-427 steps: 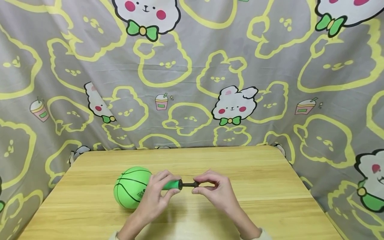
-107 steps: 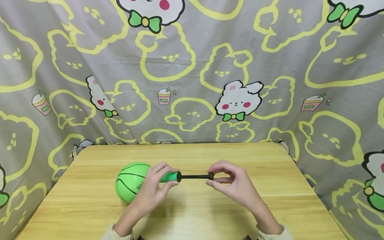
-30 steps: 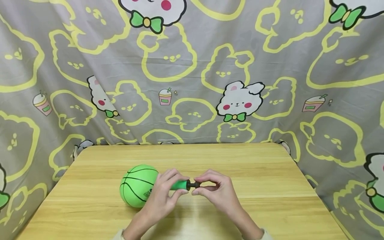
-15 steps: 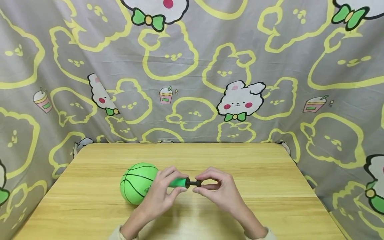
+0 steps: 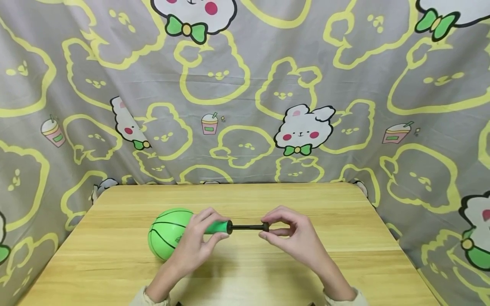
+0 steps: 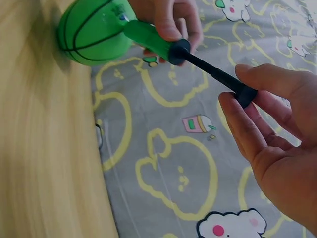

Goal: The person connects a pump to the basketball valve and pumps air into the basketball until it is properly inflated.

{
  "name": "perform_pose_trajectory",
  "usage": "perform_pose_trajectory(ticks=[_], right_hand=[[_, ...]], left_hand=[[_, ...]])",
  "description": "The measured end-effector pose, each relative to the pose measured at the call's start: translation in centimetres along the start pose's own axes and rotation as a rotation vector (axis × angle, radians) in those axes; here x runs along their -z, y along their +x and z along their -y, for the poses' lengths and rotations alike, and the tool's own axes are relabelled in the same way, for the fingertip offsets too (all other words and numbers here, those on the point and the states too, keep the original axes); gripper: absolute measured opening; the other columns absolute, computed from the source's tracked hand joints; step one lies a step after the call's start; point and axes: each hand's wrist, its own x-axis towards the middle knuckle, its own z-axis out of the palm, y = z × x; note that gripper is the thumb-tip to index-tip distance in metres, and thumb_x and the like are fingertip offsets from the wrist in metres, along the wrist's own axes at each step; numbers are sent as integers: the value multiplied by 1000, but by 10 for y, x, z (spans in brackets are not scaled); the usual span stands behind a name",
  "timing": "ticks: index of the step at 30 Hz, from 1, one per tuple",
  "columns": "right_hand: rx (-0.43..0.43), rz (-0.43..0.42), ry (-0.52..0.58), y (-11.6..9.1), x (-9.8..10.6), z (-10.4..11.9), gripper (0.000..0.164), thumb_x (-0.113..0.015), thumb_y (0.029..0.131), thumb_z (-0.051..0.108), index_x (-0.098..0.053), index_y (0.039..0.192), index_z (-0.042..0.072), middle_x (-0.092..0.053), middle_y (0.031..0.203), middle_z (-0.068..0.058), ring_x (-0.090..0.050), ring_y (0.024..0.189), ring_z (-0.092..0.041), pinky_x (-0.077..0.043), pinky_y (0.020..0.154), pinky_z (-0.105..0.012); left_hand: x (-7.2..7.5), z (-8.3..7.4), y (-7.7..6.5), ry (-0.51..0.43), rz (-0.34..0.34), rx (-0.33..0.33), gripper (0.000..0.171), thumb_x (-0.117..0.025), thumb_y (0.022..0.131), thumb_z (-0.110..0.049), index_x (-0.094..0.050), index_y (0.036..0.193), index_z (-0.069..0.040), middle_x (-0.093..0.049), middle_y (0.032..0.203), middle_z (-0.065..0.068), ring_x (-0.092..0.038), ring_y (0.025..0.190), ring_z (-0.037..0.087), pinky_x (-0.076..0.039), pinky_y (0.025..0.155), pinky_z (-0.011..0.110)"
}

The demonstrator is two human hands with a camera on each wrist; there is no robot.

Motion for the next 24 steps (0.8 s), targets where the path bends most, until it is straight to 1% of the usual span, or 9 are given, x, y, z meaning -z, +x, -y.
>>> perform_pose_trajectory(ticks=[8,10,13,17,21,24], right_hand=[[0,10,-2,0,17,5,30,-80,82,-11,-71,108,1,-64,111,-24,-67,104,-22,-59,80,-45],[13,10,1,-1,21,6,31,-79,81,-14,-71,108,-1,-63,110,-28,-67,104,-22,-59,80,-46],[32,10,2,-1,25,6,31,-78,79,-16,-69,108,-6,-62,108,-30,-67,103,-22,-58,79,-46],[57,15,15,-1,25,5,31,-78,79,-17,-68,107,-10,-62,107,-30,-67,103,-22,-58,78,-46],[113,23,49,0,23,3,32,-77,76,-21,-69,106,-12,-64,104,-29,-67,102,-25,-59,76,-46],[134,20,67,1,20,2,33,-78,75,-22,-70,105,-12,-65,102,-27,-67,101,-27,-59,75,-46]], left_hand=[[5,2,1,-4,-10,22,25,-81,87,-24,-73,110,-19,-61,100,-13,-59,94,4,-38,79,33],[5,2,2,-8,-9,21,25,-81,87,-24,-73,110,-19,-61,100,-13,-59,95,4,-37,79,33],[5,2,3,-16,-2,19,25,-81,88,-25,-73,111,-19,-61,100,-13,-59,95,4,-37,79,33],[4,1,3,-23,-4,17,25,-81,87,-24,-73,110,-18,-61,100,-13,-59,95,5,-37,79,33],[3,1,3,-25,-19,10,25,-81,87,-25,-74,110,-17,-61,99,-12,-59,95,5,-37,79,34],[3,-1,2,-24,-24,14,25,-79,88,-25,-74,110,-17,-60,98,-12,-58,95,5,-36,80,34]])
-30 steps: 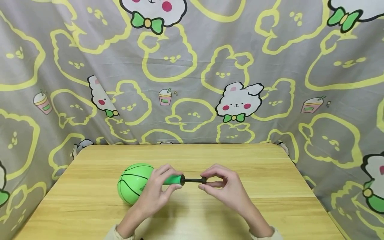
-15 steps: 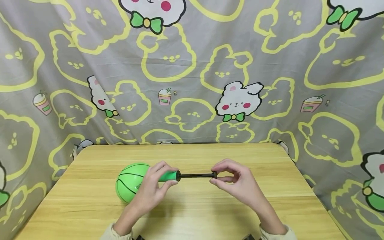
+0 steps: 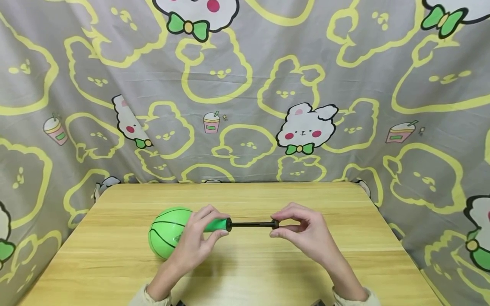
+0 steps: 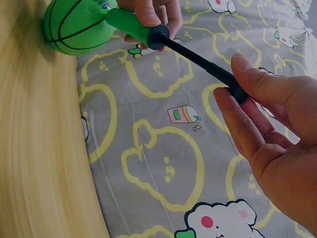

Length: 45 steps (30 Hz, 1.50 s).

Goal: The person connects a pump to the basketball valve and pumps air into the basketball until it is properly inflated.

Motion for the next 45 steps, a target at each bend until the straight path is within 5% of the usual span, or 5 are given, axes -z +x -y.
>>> perform_pose_trajectory(ticks=[9,29,45], right_hand=[[17,-29,18,1,-13,-8,33,-78,75,-21,-72,106,-10,-68,100,-24,-69,98,-25,-59,74,-43],[-105,-90,6,-4,-45,-25,31,-83,76,-10,-76,104,-3,-69,99,-19,-72,95,-22,-59,75,-43],[-83,-48,17,-4,-58,-33,29,-81,80,-9,-75,107,-1,-68,100,-20,-72,96,-23,-59,76,-42]], left_hand=[[-4,-6,-1,16,3,11,25,-76,89,-28,-74,110,-16,-58,97,-12,-57,95,6,-36,82,35],[-15,-15,-3,37,29,-30,26,-79,86,-25,-73,110,-16,-61,101,-12,-59,98,7,-35,82,33],[-19,-15,-6,38,34,-54,26,-81,84,-23,-73,108,-16,-61,99,-10,-59,96,8,-37,81,33]])
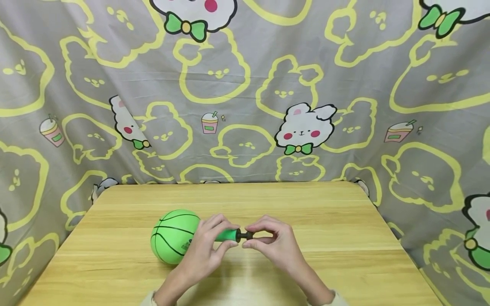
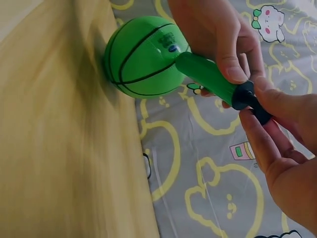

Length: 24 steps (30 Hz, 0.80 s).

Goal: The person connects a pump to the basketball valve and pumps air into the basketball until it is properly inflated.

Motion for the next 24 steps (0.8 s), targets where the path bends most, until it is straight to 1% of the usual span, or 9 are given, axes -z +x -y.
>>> perform_pose_trajectory(ticks=[4,8,15,21,24], right_hand=[[21,42,18,1,1,3,29,-79,82,-11,-73,109,-2,-65,103,-24,-71,100,-26,-58,78,-42],[24,59,6,2,4,6,30,-79,82,-10,-73,110,-2,-66,106,-21,-70,101,-27,-58,79,-43],[-32,44,-34,2,18,13,30,-83,80,-8,-73,107,2,-67,107,-17,-70,103,-27,-59,78,-43],[-51,51,-56,3,30,20,31,-82,80,-8,-73,108,3,-67,108,-16,-68,103,-29,-59,78,-43],[-53,42,-60,3,35,23,31,-82,80,-9,-72,108,2,-66,108,-17,-68,103,-28,-59,78,-43]], left_hand=[[1,1,0,-11,15,14,26,-82,85,-22,-73,108,-17,-61,101,-12,-59,96,6,-38,82,33],[3,2,0,-7,20,18,25,-82,86,-23,-72,108,-18,-62,102,-12,-60,94,5,-38,83,34],[7,5,2,2,24,45,26,-84,84,-20,-72,107,-19,-61,101,-12,-59,89,3,-38,82,34],[11,10,2,7,11,54,25,-82,86,-23,-73,108,-18,-62,101,-12,-59,93,5,-39,82,34],[13,12,3,11,-4,49,25,-82,85,-24,-73,108,-17,-62,101,-11,-60,94,6,-39,82,34]])
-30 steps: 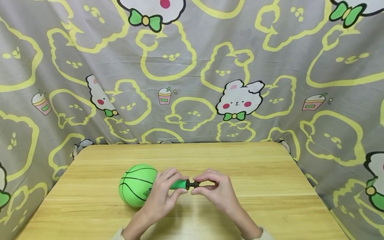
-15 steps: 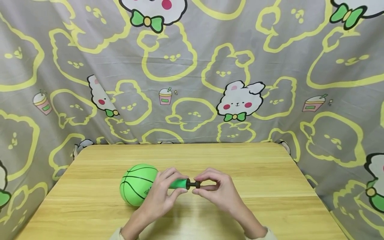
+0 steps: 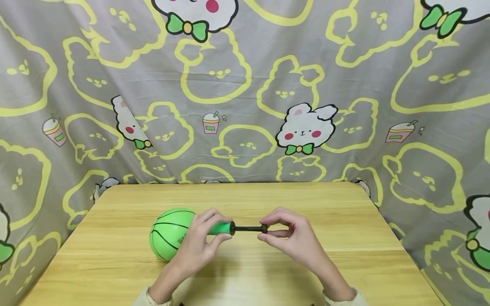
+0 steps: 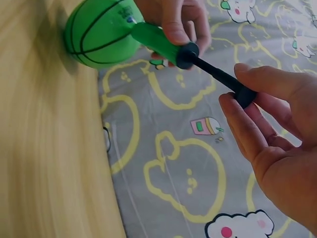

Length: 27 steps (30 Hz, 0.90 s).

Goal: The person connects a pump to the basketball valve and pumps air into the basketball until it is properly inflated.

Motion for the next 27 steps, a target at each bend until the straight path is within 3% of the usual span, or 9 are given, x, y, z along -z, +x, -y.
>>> perform_pose_trajectory(ticks=[6,14,22,27], right_hand=[[11,-5,0,0,11,5,31,-81,80,-12,-72,107,0,-64,108,-25,-67,104,-24,-58,79,-45],[42,-2,-5,-1,24,10,31,-79,79,-16,-71,107,-6,-67,107,-17,-67,103,-26,-58,78,-47],[75,1,10,1,23,8,30,-79,77,-18,-69,105,-11,-62,103,-31,-67,102,-27,-58,77,-47],[85,-24,14,2,18,5,30,-81,75,-17,-70,103,-12,-64,101,-30,-68,100,-25,-59,75,-46]], left_hand=[[4,3,1,-4,-11,5,26,-83,85,-22,-72,107,-18,-61,99,-12,-59,91,5,-38,80,33],[10,5,3,-25,-23,20,27,-84,84,-20,-73,108,-19,-61,100,-13,-59,95,5,-38,79,35],[10,5,3,-26,-20,23,25,-83,84,-21,-73,107,-18,-60,97,-12,-58,93,4,-36,79,34],[9,3,2,-12,-22,10,23,-80,86,-24,-73,107,-16,-59,96,-11,-57,92,5,-35,78,34]])
